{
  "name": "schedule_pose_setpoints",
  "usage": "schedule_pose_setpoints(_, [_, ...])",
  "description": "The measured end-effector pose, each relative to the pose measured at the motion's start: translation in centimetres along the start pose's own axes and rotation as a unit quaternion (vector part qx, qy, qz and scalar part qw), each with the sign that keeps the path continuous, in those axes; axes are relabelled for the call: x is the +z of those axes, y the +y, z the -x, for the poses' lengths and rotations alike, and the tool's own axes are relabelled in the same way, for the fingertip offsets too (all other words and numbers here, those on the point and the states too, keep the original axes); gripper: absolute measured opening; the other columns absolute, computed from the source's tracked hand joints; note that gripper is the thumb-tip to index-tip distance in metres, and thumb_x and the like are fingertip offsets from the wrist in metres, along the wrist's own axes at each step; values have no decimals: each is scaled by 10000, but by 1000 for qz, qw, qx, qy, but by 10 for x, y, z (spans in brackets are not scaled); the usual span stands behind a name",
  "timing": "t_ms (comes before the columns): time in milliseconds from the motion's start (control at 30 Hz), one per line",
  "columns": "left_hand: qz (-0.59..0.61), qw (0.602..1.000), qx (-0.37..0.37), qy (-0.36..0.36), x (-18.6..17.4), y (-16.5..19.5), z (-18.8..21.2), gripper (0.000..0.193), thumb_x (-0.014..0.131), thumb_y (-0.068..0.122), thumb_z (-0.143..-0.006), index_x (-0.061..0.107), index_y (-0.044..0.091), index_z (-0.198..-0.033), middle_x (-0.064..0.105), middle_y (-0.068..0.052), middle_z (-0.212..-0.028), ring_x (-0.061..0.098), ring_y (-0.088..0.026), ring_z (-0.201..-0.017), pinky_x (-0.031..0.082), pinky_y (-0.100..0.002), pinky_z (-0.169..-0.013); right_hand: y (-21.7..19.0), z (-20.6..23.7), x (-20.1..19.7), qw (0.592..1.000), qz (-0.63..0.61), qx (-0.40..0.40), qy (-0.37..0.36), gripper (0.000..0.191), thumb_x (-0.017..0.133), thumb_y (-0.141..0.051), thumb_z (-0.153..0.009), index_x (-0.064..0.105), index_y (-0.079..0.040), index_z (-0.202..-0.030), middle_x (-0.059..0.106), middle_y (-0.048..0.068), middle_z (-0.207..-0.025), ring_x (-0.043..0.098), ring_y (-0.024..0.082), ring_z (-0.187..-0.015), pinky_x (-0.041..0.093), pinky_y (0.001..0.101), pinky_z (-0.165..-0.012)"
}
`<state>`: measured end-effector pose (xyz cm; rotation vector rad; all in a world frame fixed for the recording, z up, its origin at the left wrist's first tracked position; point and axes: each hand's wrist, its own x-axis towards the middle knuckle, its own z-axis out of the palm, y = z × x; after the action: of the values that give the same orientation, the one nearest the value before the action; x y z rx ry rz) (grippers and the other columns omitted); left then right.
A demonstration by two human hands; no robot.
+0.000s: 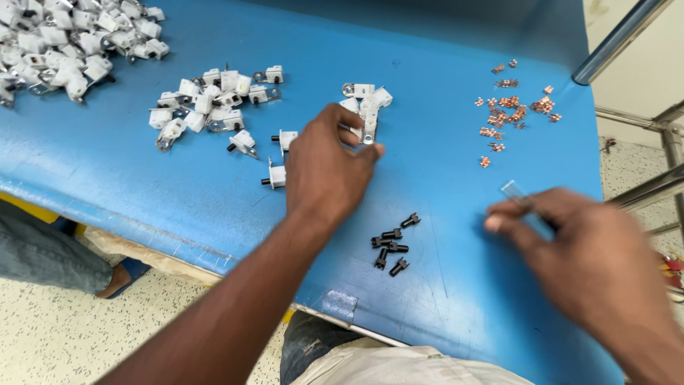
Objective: The person assembles small white switch components at a blue workbench. They pick up a switch body, use tweezers to insert copper contact pieces and black terminal pins into it, press the parts into place by hand, and set the finished unit with a growing pile of completed switches.
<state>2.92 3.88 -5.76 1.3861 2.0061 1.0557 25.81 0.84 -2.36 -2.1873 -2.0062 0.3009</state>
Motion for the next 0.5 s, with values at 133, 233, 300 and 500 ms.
schedule_pose_setpoints(133, [-107,987,112,45,2,-14,-24,407,832,126,-798,708,113,-1186,687,-56,-1068,693,-196,-914,563,-386,-821,0,0,5,999,37,19,-33,272,781,-431,-887,845,-303,-1118,639,90,-563,517,209,-465,460,351,-505])
schedule_pose_setpoints(233, [-93,994,44,-29,-1,-11,-25,366,792,151,-836,701,127,-1190,741,-49,-1010,720,-180,-913,568,-373,-853,-2,1,2,997,49,42,-52,251,778,-434,-903,854,-315,-1111,607,114,-548,508,212,-429,453,356,-494])
schedule_pose_setpoints(300, [-89,993,0,-73,-10,-8,-21,354,789,205,-842,695,127,-1175,773,-57,-982,738,-175,-896,578,-373,-844,-5,1,0,998,30,39,-49,251,780,-420,-916,856,-314,-1131,585,169,-504,493,223,-425,447,370,-476])
schedule_pose_setpoints(500, [-192,975,67,-93,-18,4,-16,418,843,336,-801,697,158,-1150,674,-71,-1113,647,-190,-946,543,-394,-844,-6,-1,2,997,40,41,-55,269,766,-448,-916,857,-302,-1122,573,103,-520,503,217,-408,456,358,-471])
